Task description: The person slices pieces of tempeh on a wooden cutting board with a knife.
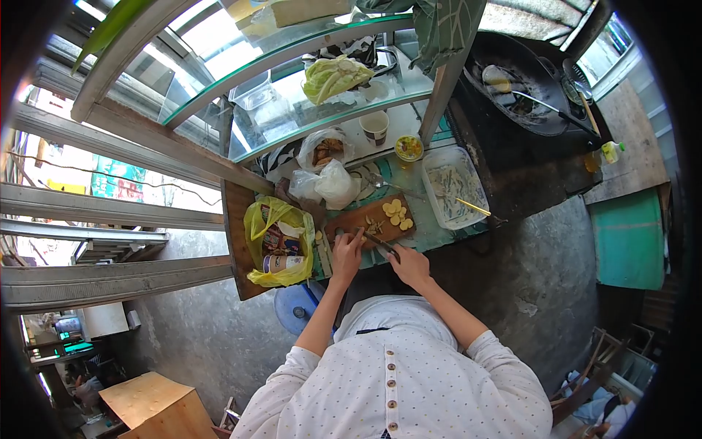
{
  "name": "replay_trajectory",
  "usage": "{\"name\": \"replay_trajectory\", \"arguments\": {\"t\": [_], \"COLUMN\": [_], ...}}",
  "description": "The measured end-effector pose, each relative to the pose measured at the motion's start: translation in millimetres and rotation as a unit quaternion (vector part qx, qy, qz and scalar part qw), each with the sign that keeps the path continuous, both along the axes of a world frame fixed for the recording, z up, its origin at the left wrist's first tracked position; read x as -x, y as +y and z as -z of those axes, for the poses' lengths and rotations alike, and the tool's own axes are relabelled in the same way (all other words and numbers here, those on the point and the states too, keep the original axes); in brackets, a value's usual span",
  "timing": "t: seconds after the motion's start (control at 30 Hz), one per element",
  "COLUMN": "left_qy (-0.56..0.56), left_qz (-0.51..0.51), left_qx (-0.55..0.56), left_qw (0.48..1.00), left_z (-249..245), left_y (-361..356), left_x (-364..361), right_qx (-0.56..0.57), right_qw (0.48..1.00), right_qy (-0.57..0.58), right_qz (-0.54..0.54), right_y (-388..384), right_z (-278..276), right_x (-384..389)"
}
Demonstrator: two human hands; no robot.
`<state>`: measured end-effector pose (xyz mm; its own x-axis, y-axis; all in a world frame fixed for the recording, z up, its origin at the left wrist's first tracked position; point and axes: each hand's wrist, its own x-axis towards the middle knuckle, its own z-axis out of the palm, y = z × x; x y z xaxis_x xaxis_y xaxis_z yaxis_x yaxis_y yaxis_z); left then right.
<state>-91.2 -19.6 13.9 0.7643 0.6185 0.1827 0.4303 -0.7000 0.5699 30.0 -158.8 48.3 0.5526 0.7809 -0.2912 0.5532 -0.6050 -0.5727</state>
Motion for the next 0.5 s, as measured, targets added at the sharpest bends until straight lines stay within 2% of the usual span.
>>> {"name": "replay_trajectory", "arguments": {"t": [0.27,0.37,0.43,0.5], "left_qy": [-0.037,-0.041,0.003,0.015], "left_qz": [-0.058,-0.024,0.039,0.04], "left_qx": [0.037,0.042,0.025,0.008], "left_qw": [0.997,0.998,0.999,0.999], "left_z": [12.9,4.4,0.6,-1.6], "left_y": [3.0,1.5,0.7,-1.0], "left_x": [5.5,5.8,5.7,3.6], "right_qx": [0.016,0.018,0.016,0.022], "right_qw": [0.999,0.999,1.0,1.0], "right_qy": [0.028,0.014,0.005,0.005], "right_qz": [0.041,0.029,0.018,0.002], "right_y": [-7.3,-7.1,-4.9,-5.1], "right_z": [-5.8,-5.7,-7.1,-10.6], "right_x": [-12.3,-9.8,-6.9,-6.2]}}
